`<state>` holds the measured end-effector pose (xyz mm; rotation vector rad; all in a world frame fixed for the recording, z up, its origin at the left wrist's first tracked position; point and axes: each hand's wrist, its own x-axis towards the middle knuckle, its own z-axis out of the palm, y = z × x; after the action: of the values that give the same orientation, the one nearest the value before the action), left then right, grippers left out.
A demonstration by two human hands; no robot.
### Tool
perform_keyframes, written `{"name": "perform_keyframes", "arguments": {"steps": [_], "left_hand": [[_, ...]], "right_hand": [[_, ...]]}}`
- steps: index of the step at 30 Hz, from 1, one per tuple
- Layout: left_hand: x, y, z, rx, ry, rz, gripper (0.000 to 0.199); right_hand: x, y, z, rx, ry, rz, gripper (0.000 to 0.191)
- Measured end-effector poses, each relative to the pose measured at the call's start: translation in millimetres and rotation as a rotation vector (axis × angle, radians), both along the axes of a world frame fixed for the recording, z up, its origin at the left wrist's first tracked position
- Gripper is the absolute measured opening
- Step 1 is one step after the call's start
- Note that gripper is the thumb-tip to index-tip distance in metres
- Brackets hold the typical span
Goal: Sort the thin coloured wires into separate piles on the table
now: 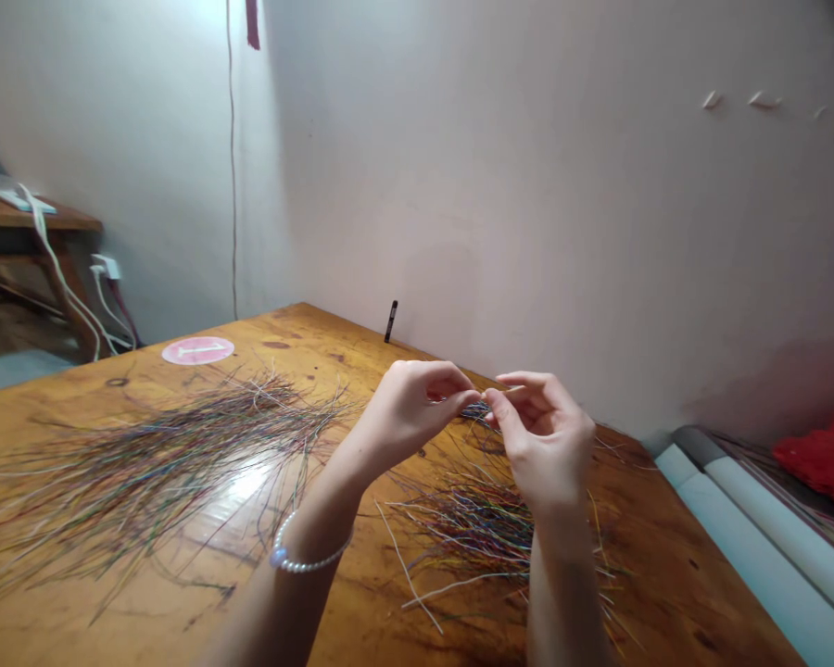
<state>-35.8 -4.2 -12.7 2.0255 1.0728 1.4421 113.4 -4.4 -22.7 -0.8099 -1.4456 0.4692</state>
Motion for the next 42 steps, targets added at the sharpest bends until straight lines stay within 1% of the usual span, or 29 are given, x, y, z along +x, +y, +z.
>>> {"name": "perform_keyframes", "arguments": {"steps": [5,9,12,18,21,25,30,32,34,37,40,42], "left_hand": [[2,0,1.7,0.021,0.013,0.058,0.015],[4,-1,2.7,0.06,0.052,0.115,0.015],[4,-1,3.2,0.075,0.078,0.131,0.016],[2,0,2.8,0.086,0.119,0.118,0.017],[-1,-1,3.4,0.095,0.169,0.146,0.015],[-5,-4,5.6,0.138,0.307,0.226,0.013],[-5,-4,6.1,0.285,0.48,0.408,0.011],[-5,-3,5.5,0.331,0.512,0.443,0.013],[-6,-2,4.7,0.35,0.506,0.425,0.014],[-9,0,3.2,0.319,0.461,0.332,0.014],[-17,3,1.7,0.204,0.386,0.199,0.013],[-25,6,0.4,0.125,0.335,0.146,0.014]], "right_hand": [[-3,-1,1.6,0.007,-0.011,-0.031,0.01],[-4,-1,2.6,-0.012,0.004,-0.046,0.012],[-3,-1,2.6,-0.031,0.011,-0.023,0.012],[0,-2,4.6,-0.071,-0.014,0.021,0.009],[0,-1,4.0,-0.072,-0.027,0.028,0.009],[-2,1,1.3,-0.069,-0.068,0.013,0.007],[-3,3,-2.0,-0.057,-0.115,-0.013,0.004],[-4,2,-2.2,-0.046,-0.123,-0.028,0.004],[-4,2,-1.9,-0.039,-0.125,-0.037,0.005],[-3,3,-1.6,-0.037,-0.132,-0.038,0.006],[-4,5,-2.7,-0.048,-0.128,-0.031,0.006],[-5,7,-4.0,-0.062,-0.128,-0.026,0.006]]}}
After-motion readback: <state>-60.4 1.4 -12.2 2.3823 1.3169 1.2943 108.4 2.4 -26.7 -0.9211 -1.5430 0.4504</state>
